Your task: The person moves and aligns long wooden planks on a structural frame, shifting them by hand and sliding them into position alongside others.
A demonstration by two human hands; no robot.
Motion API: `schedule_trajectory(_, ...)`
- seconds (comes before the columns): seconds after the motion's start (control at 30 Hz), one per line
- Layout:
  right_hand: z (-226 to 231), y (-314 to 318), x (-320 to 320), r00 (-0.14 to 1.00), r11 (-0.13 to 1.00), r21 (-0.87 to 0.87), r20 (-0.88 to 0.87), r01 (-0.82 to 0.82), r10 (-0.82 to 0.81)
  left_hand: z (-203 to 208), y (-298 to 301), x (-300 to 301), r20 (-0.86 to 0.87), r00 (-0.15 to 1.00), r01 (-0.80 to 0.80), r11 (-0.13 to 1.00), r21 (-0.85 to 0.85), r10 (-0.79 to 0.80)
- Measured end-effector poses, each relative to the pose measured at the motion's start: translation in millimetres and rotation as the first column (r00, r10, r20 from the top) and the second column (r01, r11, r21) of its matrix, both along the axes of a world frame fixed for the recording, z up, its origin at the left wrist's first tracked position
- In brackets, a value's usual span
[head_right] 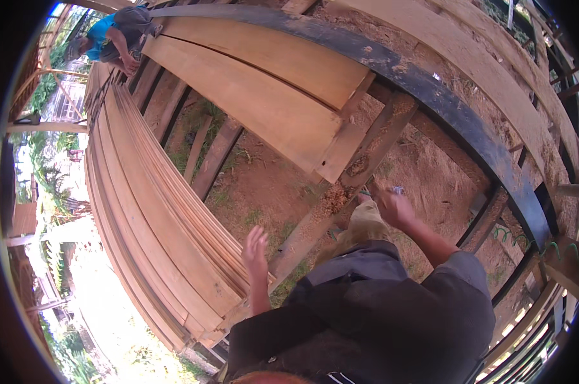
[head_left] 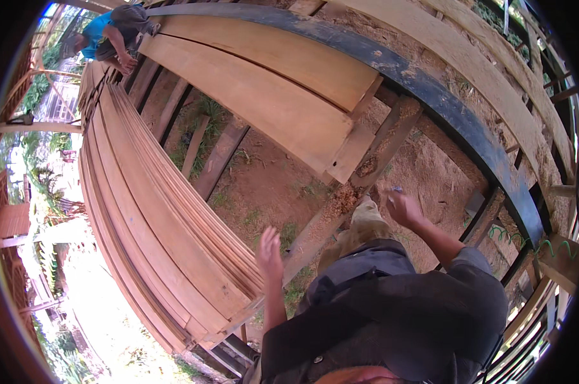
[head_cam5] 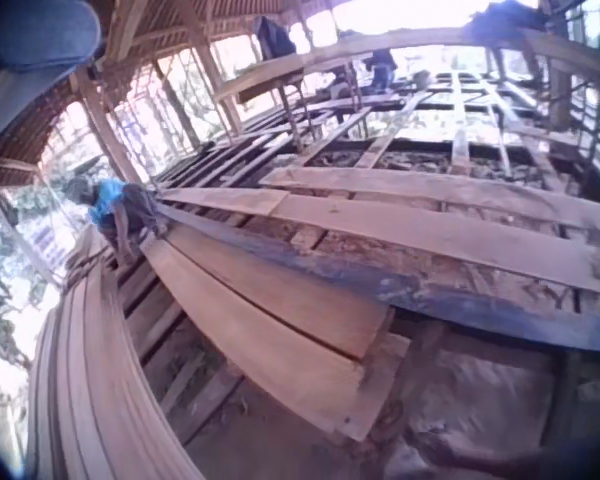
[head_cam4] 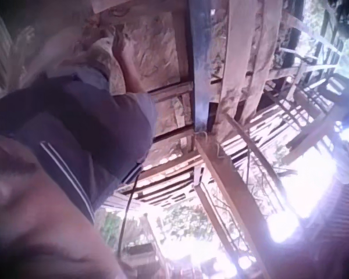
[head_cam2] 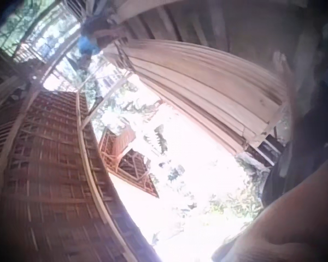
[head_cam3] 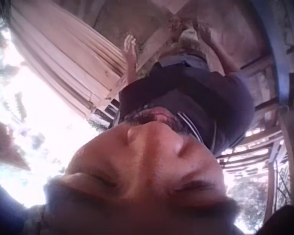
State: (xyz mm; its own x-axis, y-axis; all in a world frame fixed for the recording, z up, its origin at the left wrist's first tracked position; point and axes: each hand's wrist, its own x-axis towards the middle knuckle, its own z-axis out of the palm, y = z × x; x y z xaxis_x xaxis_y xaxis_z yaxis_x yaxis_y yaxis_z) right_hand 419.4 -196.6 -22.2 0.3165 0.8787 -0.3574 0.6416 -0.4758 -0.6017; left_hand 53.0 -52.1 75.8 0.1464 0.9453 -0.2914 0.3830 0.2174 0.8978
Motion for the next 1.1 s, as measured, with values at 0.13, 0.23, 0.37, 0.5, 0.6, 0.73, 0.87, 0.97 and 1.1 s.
schedule_trajectory(0.13,20.3,100.2,31.5,0.943,0.79,0.531,-0.06,0.308,-0.327,-41.3,52.7,106.6,0.292,0.953,0.027,0.934,-0.357,0.084)
schedule_trajectory(0.23,20.8,156.0,41.9,0.914,0.751,0.557,-0.038,0.354,-0.403,-74.4,82.9,159.4,0.249,0.932,-0.135,0.891,-0.433,0.263)
schedule_trajectory(0.37,10.0,187.4,48.2,0.927,0.785,0.536,0.011,0.312,-0.376,-85.7,91.8,191.9,0.312,0.88,-0.15,0.831,-0.535,0.359)
schedule_trajectory(0.5,14.9,199.6,57.1,0.902,0.815,0.389,-0.144,0.43,-0.407,-90.4,90.6,192.0,0.288,0.862,-0.211,0.811,-0.545,0.418)
schedule_trajectory(0.6,15.0,207.0,58.2,0.896,0.826,0.347,-0.154,0.444,-0.416,-93.7,93.2,190.5,0.336,0.834,-0.187,0.797,-0.574,0.438)
schedule_trajectory(0.73,12.8,207.1,48.9,0.926,0.845,0.404,-0.017,0.351,-0.377,-100.8,95.6,184.2,0.361,0.807,-0.18,0.778,-0.602,0.467)
schedule_trajectory(0.87,18.9,209.8,52.0,0.952,0.882,0.402,0.073,0.246,-0.298,-91.0,101.1,190.6,0.332,0.816,-0.198,0.768,-0.608,0.474)
schedule_trajectory(0.97,9.9,209.1,57.1,0.951,0.884,0.433,0.157,0.177,-0.267,-79.5,103.0,206.4,0.305,0.841,-0.21,0.788,-0.579,0.448)
schedule_trajectory(1.1,4.9,211.7,59.7,0.968,0.9,0.425,0.172,0.094,-0.182,-89.7,102.3,218.4,0.211,0.866,-0.319,0.827,-0.463,0.453)
